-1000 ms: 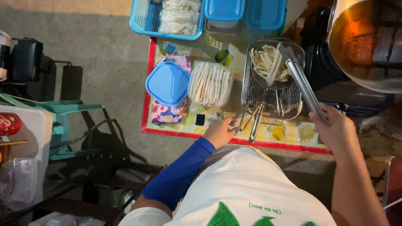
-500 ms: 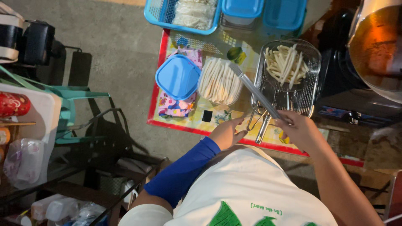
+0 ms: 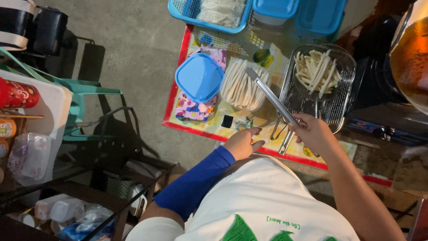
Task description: The person uses tongs to transfer white vegetable sticks from a container into a metal mesh strainer basket. They then lift the basket and lower it into a wok of hot oil to begin frying.
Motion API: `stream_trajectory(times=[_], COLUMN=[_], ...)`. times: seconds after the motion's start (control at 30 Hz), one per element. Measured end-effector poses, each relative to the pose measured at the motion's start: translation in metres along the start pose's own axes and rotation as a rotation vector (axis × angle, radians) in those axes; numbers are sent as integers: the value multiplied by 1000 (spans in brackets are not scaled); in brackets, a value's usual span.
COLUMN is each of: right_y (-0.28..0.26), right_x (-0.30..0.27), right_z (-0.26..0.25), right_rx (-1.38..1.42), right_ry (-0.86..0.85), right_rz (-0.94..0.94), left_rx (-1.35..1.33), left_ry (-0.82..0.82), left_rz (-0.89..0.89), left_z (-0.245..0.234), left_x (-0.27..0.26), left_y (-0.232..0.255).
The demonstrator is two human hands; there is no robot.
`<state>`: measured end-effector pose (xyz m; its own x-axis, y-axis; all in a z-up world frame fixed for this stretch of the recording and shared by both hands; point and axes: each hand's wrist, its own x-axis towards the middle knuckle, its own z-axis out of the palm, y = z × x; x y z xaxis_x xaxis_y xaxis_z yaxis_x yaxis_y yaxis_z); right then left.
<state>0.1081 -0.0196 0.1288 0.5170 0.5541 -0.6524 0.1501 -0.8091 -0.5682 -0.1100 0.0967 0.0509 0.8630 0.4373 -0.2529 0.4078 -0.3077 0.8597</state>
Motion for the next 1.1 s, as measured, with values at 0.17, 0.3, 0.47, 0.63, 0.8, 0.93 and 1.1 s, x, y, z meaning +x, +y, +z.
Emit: stream_trajectory(times=[0.17,0.3,0.47,0.63,0.8,0.93,1.1], right_y=[-13,-8,6,19,40,67,88], right_x=[-15,-30,-40,-50,-67,-80,-83], right_z=[-3,-6,-10,-18,-36,-62,-82], right_rx=[-82,3,6,95,69,149,53], right_ry=[44,67,113,162,255,349,450], right_rz=[-33,-41,-7,-32,98,-62,99], left_rx=[28,-11,20,36,63,70,32], left_ry=[-36,-16,20,16,20,-35,-57], left_rz=[-5,21,16,26,84,19,7], left_z=[-2,1,4,6,8,5,7], left_x=[1,0,4,11,12,14,18], left_y=[-1,-5,-12,-16,-11,-7,-4])
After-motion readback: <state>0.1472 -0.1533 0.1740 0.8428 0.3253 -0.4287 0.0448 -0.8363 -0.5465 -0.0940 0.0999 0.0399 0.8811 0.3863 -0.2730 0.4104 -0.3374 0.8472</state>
